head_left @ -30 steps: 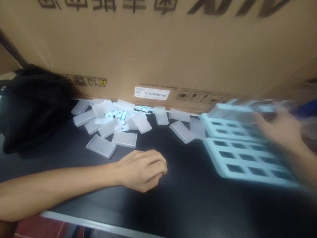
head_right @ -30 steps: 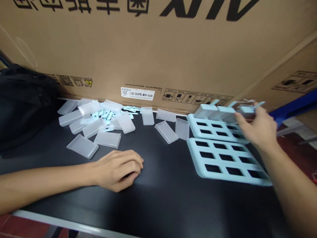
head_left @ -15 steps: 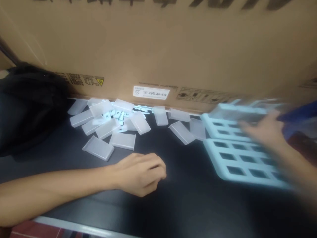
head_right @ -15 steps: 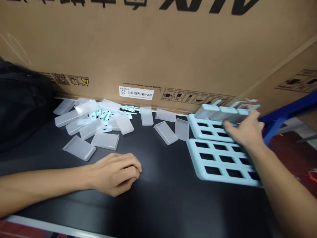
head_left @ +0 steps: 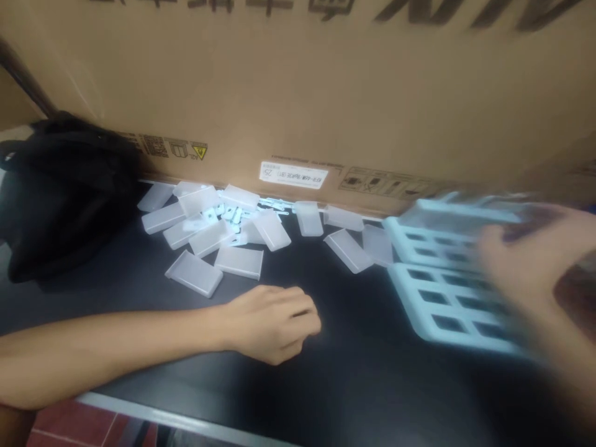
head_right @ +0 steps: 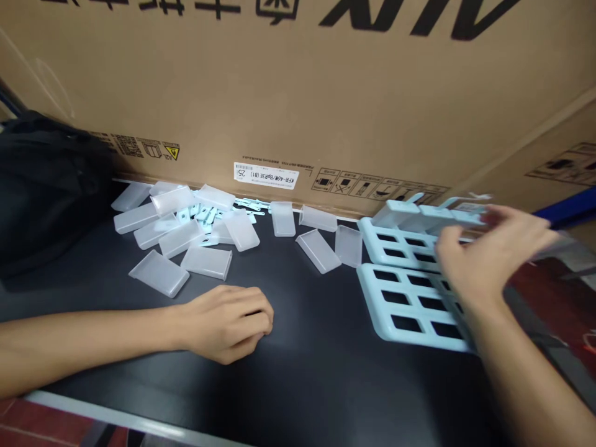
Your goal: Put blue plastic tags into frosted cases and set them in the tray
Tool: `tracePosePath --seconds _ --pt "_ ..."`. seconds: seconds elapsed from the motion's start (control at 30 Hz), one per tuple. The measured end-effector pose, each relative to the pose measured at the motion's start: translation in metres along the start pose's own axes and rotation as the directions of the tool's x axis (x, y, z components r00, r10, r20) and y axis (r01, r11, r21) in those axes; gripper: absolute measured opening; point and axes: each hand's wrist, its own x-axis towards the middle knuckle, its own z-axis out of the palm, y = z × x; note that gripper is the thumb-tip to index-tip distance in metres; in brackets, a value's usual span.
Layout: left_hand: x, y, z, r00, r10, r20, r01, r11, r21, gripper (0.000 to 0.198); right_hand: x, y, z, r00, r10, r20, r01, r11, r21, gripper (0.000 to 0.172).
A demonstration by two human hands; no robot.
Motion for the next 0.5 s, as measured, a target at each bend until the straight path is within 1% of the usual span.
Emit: tracePosePath --seconds 0.03,0.07,0.1,0.13,0.17,0.23,0.27,0.33,0.4,0.43,0.47,0.5 --pt "0.000 0.000 0.000 1.000 -0.004 0.012 0.004 1.000 0.007 0.009 -0.001 -0.017 -0.005 0.999 -0.046 -0.022 0.048 0.996 0.069 0.054" --pt "0.000 0.000 0.000 1.000 -0.010 0.019 0.010 1.000 0.011 0.009 -0.001 -0.037 -0.010 0.988 -0.151 0.032 0.145 0.979 0.144 0.041" --pt "0.001 0.001 0.000 1.000 -0.015 0.022 0.014 1.000 0.014 0.009 -0.002 -0.058 -0.016 0.954 -0.278 0.109 0.248 0.941 0.228 0.030" --pt "0.001 0.001 0.000 1.000 -0.015 0.020 0.015 1.000 0.016 0.009 -0.002 -0.082 -0.021 0.899 -0.399 0.181 0.335 0.892 0.305 0.024" --pt "0.001 0.000 0.000 1.000 -0.012 0.014 0.012 1.000 0.017 0.009 -0.003 -0.106 -0.025 0.837 -0.496 0.231 0.397 0.841 0.368 0.023" --pt "0.001 0.000 0.001 1.000 0.000 -0.002 0.000 1.000 0.020 0.009 -0.006 -0.153 -0.030 0.740 -0.623 0.254 0.483 0.754 0.445 0.026" --pt "0.001 -0.001 0.001 1.000 0.006 -0.006 -0.006 1.000 0.025 0.009 -0.007 -0.175 -0.030 0.696 -0.668 0.263 0.520 0.722 0.456 0.028" --pt "0.000 -0.002 0.002 1.000 0.015 -0.003 -0.015 0.999 0.040 0.009 -0.009 -0.212 -0.027 0.585 -0.755 0.297 0.610 0.650 0.452 0.031" --pt "-0.001 -0.003 0.003 1.000 0.021 0.011 -0.022 0.998 0.055 0.008 -0.011 -0.240 -0.022 0.489 -0.796 0.358 0.673 0.605 0.426 0.033" --pt "-0.001 -0.003 0.004 1.000 0.024 0.018 -0.025 0.998 0.060 0.007 -0.011 -0.251 -0.019 0.456 -0.796 0.399 0.694 0.598 0.401 0.034" --pt "-0.001 -0.003 0.004 0.999 0.027 0.024 -0.029 0.998 0.064 0.007 -0.011 -0.259 -0.016 0.438 -0.780 0.447 0.707 0.606 0.365 0.034" --pt "-0.001 -0.003 0.005 0.999 0.033 0.030 -0.035 0.997 0.069 0.007 -0.012 -0.265 -0.014 0.438 -0.743 0.506 0.707 0.632 0.317 0.036"
